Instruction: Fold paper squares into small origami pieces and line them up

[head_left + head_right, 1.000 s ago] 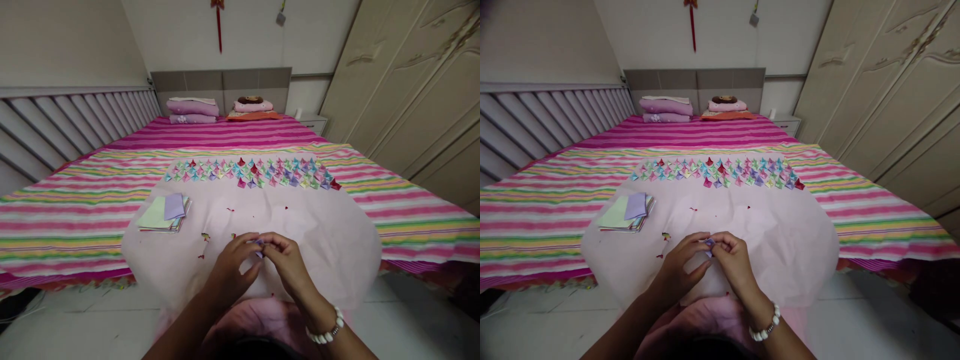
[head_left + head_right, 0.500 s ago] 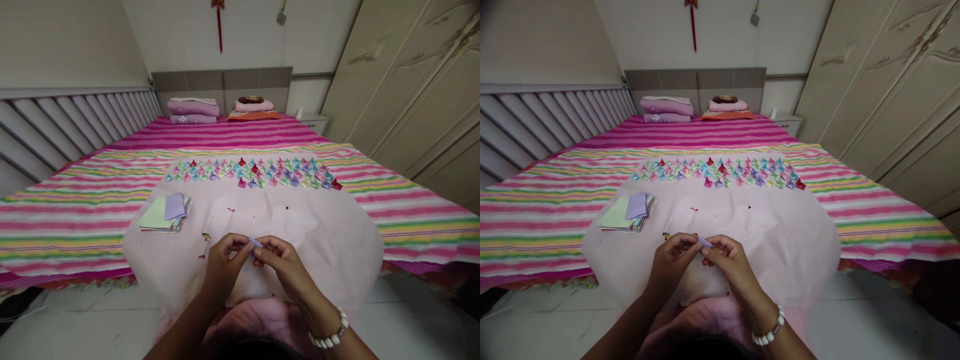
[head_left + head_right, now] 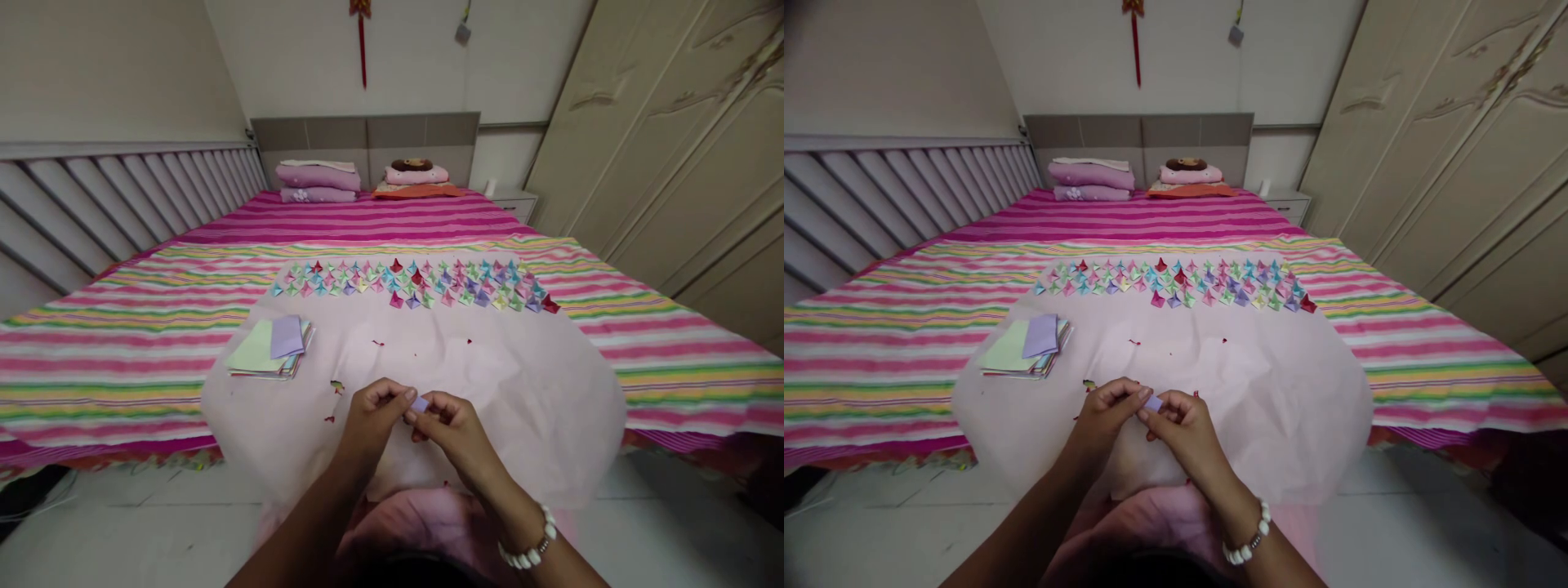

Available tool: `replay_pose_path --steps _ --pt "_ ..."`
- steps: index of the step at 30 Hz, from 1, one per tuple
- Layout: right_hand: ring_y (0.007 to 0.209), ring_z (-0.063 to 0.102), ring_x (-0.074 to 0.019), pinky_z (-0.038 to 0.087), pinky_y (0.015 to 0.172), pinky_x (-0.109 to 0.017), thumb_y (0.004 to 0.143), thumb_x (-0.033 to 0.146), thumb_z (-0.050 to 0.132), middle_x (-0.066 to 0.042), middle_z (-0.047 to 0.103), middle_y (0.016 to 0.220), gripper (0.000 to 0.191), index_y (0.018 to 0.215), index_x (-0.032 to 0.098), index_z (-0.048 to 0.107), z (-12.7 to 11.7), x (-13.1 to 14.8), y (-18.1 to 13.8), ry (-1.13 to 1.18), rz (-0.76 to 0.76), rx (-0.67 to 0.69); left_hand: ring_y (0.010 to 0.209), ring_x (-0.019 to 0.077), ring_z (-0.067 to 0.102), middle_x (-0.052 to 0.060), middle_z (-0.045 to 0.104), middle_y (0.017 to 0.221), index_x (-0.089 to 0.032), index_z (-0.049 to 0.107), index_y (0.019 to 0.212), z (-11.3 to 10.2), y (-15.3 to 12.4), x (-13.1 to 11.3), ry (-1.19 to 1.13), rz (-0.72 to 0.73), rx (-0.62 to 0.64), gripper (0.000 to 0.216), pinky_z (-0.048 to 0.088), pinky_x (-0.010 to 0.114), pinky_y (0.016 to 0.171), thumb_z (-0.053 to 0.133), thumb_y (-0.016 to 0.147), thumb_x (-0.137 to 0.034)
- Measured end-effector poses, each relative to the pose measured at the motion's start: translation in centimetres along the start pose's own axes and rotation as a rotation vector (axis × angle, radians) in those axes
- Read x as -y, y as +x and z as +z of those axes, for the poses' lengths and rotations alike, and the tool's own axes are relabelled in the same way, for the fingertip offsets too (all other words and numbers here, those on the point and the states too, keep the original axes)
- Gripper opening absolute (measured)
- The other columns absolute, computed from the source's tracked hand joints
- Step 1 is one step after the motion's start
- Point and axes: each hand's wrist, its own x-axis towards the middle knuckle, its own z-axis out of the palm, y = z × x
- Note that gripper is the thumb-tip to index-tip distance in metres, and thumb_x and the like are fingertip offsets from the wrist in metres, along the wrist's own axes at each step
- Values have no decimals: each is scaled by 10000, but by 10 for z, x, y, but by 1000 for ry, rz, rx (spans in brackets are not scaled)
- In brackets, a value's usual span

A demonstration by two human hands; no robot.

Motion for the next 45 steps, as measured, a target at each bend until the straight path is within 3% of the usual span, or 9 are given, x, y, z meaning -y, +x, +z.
replay_pose_path --steps 4,12,15,18,20,27,30,38,45 --pt "490 520 -118 390 531 -257 711 472 715 12 600 518 334 590 172 628 2 -2 1 -62 -46 74 484 102 504 -41 551 487 -158 586 608 2 -1 1 -118 -33 81 241 396 246 541 660 765 -325" --pt "473 505 -107 396 517 -243 721 511 686 14 602 526 369 606 171 601 4 -7 0 -2 1 124 475 91 482 -53 535 478 -162 590 604 0 -3 3 -104 -51 -12 246 393 235 537 655 766 -336" --pt "447 493 -99 385 498 -235 705 510 698 19 589 498 377 588 167 594 4 -9 0 13 34 108 525 87 496 -39 555 524 -151 617 609 -3 0 4 -47 -70 -22 246 403 226 564 658 761 -339" --pt "451 495 -95 376 504 -228 718 481 697 20 586 485 354 594 161 609 4 -11 0 45 37 34 625 102 561 -15 628 653 -144 675 759 -7 3 6 -11 -63 -19 159 439 228 628 721 687 -278" --pt "468 506 -96 376 518 -229 718 453 708 12 604 503 334 591 158 616 3 -12 0 77 41 -9 667 113 593 -10 652 716 -155 665 851 -9 4 7 -29 -26 -16 237 463 238 658 748 639 -222" --pt "521 532 -105 389 532 -232 636 369 800 22 613 562 263 712 159 660 -2 -13 4 116 5 -57 642 98 596 -17 642 677 -158 616 783 -17 3 11 -52 34 62 153 460 218 634 721 682 -205" --pt "539 546 -96 422 551 -229 562 312 852 39 621 636 372 851 183 656 -3 -10 6 182 -58 -101 648 97 599 -19 639 675 -158 618 794 -18 3 10 -58 25 79 160 458 214 633 727 688 -208" --pt "545 590 -104 451 557 -220 581 282 851 29 656 610 319 789 187 629 -7 -3 2 200 -28 -21 666 131 635 14 676 707 -144 601 802 -19 4 2 -101 -71 206 244 482 260 664 760 664 -268" --pt "484 586 -98 429 502 -197 580 284 850 32 644 527 307 770 174 635 -8 -1 2 163 1 -28 619 89 602 -22 660 679 -154 595 785 -20 1 0 -108 -117 232 240 452 207 608 772 654 -249"
